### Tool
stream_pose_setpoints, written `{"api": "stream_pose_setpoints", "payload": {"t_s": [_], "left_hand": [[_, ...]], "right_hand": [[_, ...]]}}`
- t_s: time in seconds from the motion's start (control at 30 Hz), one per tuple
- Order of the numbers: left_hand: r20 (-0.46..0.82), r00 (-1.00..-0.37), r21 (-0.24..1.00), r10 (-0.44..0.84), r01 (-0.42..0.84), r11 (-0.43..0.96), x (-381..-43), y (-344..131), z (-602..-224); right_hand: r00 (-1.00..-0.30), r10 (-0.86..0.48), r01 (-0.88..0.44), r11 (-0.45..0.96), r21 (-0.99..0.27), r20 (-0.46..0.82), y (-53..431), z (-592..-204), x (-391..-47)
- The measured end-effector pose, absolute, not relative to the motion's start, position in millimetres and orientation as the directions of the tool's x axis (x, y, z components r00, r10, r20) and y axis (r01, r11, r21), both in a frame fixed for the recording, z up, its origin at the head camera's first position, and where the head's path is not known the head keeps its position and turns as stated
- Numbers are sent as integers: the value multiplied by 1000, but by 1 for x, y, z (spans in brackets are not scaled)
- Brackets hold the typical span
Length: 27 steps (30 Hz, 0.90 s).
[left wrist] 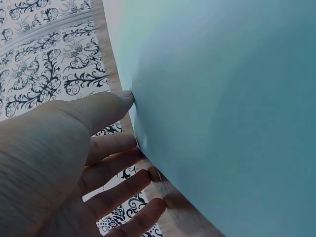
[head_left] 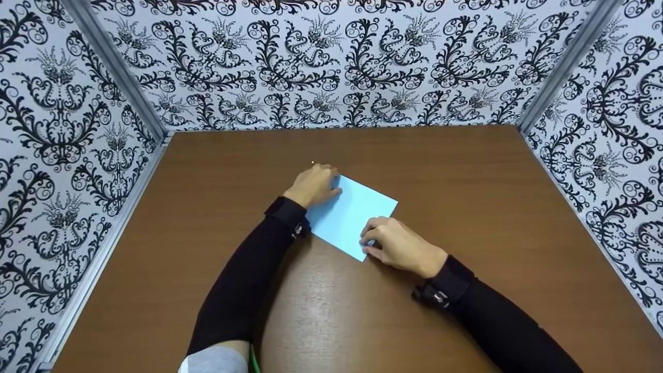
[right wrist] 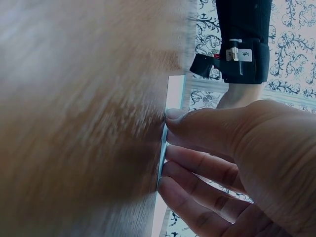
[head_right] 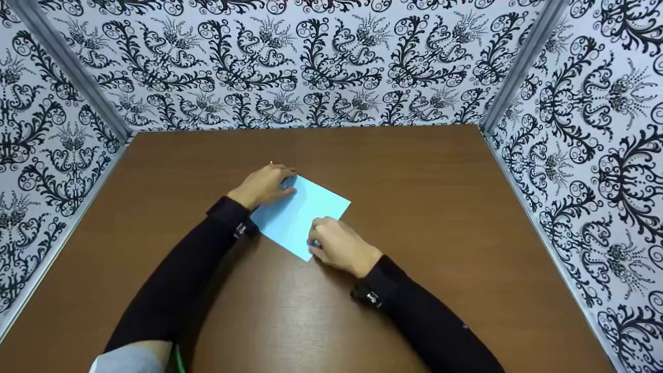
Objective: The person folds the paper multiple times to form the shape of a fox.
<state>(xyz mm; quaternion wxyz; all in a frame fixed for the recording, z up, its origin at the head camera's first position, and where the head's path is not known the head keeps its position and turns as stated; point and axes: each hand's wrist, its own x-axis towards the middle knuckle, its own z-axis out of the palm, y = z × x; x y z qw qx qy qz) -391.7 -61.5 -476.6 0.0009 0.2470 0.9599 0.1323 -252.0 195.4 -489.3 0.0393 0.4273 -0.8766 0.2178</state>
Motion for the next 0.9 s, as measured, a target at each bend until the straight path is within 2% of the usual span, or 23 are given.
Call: {"api": "stream_pose_setpoints", "payload": {"t_s": [0.9], "left_hand": [[105,-869,282,483,492,824,-389,-64,-476]], "right_hand": [[-622,-735,-775,526,-351,270,198,-490,-251]]}}
